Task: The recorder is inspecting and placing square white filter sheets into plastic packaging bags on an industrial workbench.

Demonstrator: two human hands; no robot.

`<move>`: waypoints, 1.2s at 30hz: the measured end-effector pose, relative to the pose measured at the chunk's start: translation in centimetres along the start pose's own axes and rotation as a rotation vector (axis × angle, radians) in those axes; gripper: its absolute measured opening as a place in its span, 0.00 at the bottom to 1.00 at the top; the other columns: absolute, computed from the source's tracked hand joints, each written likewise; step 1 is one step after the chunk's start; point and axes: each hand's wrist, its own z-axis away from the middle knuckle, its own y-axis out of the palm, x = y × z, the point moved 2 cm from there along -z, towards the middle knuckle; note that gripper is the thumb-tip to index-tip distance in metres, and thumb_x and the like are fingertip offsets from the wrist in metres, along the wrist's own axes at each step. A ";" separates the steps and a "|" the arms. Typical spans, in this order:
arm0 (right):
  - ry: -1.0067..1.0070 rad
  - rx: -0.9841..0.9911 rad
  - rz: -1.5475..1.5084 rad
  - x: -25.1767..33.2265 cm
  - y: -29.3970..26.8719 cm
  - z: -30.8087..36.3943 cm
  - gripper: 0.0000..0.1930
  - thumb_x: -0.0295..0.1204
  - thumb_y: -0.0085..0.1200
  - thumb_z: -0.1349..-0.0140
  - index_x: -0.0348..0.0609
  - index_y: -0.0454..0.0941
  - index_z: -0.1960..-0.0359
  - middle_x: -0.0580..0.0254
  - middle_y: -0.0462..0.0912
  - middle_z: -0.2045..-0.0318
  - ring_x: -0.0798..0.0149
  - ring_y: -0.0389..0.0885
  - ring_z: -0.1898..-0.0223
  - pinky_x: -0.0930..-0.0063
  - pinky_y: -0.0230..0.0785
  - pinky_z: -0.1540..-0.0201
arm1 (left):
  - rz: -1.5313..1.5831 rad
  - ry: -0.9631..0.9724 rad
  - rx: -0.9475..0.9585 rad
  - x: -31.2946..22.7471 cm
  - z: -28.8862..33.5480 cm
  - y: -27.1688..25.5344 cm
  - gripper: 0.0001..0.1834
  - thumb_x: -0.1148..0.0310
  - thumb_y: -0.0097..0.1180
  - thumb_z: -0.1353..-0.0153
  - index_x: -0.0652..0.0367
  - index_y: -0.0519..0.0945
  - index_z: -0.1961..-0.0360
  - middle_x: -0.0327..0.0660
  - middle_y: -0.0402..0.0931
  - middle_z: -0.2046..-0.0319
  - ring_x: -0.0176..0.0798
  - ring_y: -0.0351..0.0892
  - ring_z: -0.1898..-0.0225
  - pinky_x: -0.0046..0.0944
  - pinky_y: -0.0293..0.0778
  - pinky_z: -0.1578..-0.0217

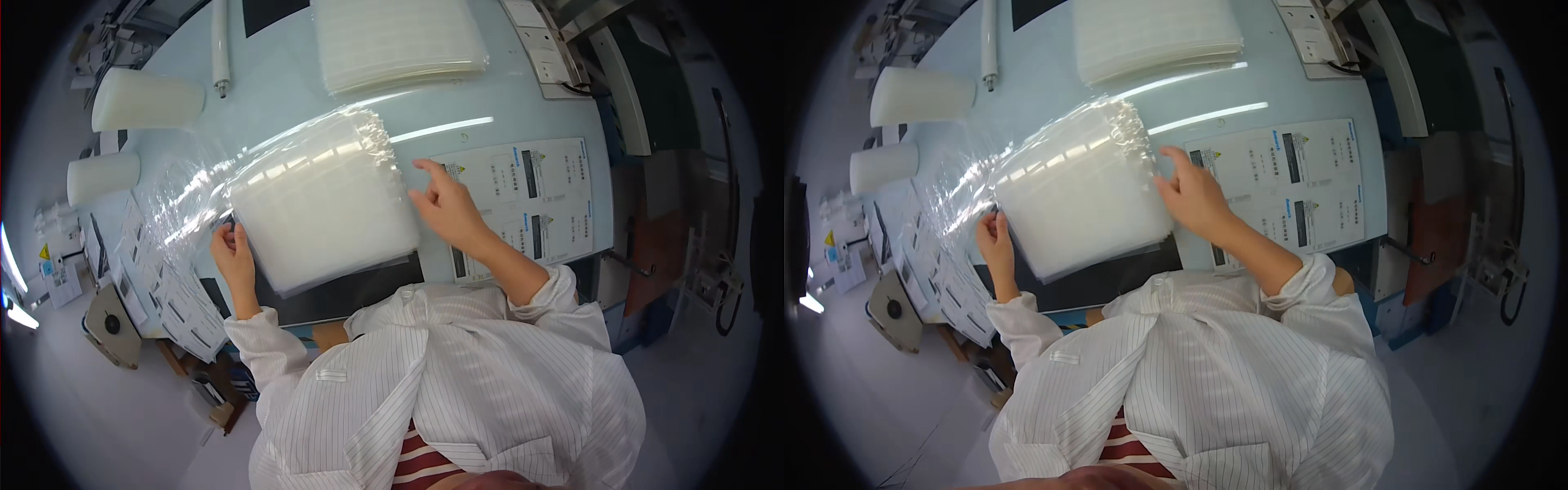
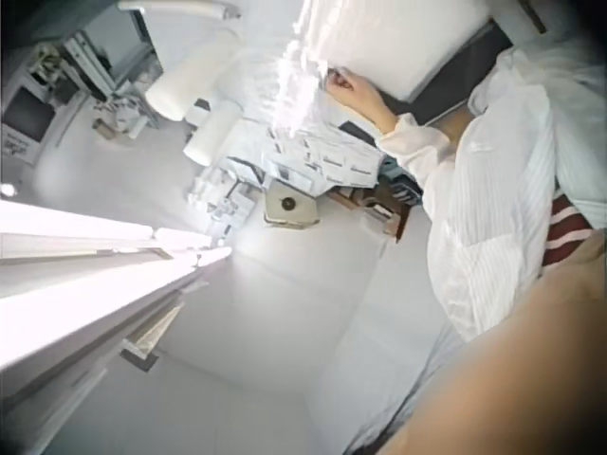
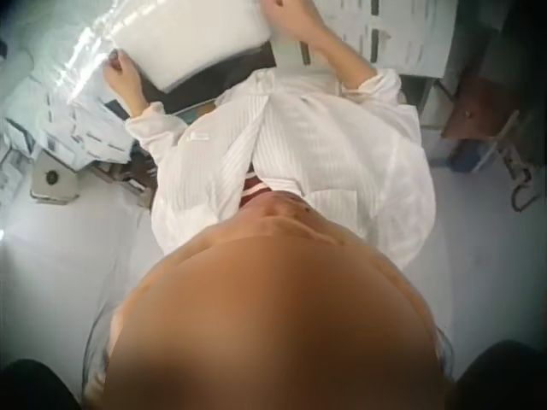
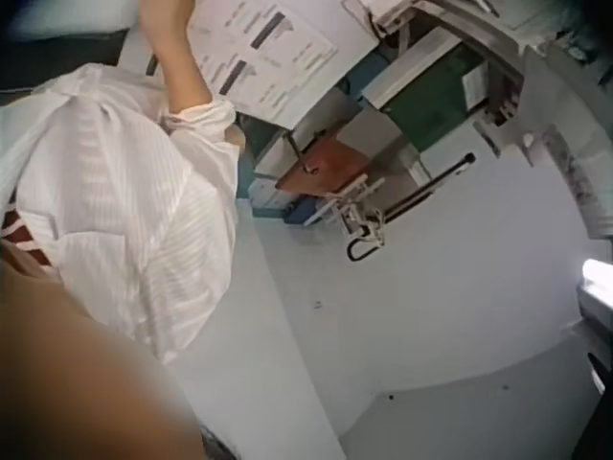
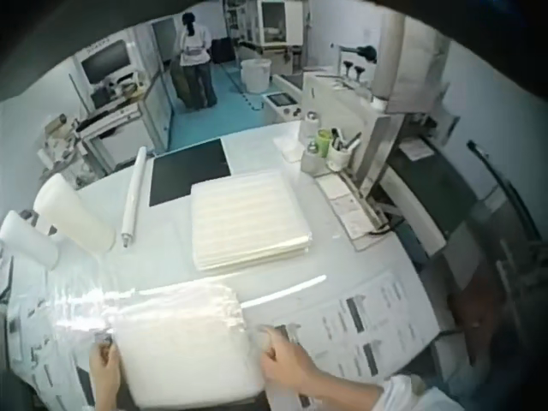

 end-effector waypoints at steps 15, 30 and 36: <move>0.013 -0.668 -0.140 -6.2 -11.0 -17.2 0.14 0.28 0.50 0.37 0.30 0.73 0.55 0.55 0.79 0.67 0.67 0.79 0.67 0.73 0.73 0.63 | 0.196 0.947 0.386 -29.7 -4.6 24.7 0.18 0.69 0.61 0.44 0.61 0.76 0.52 0.46 0.74 0.51 0.51 0.71 0.48 0.44 0.68 0.49; -0.007 -0.332 -1.390 -3.4 -9.5 -15.4 0.13 0.35 0.48 0.32 0.35 0.74 0.66 0.55 0.78 0.63 0.62 0.78 0.60 0.67 0.74 0.53 | -0.044 1.294 0.263 -30.8 -4.8 27.8 0.11 0.74 0.54 0.48 0.61 0.76 0.62 0.41 0.77 0.69 0.42 0.78 0.66 0.38 0.76 0.68; 0.076 -0.498 -1.107 -3.4 -8.5 -14.7 0.12 0.33 0.50 0.33 0.32 0.73 0.66 0.54 0.79 0.66 0.60 0.80 0.60 0.66 0.75 0.51 | 0.074 1.135 0.315 -30.8 -3.5 25.3 0.05 0.73 0.53 0.38 0.60 0.76 0.62 0.44 0.79 0.68 0.51 0.79 0.72 0.44 0.76 0.73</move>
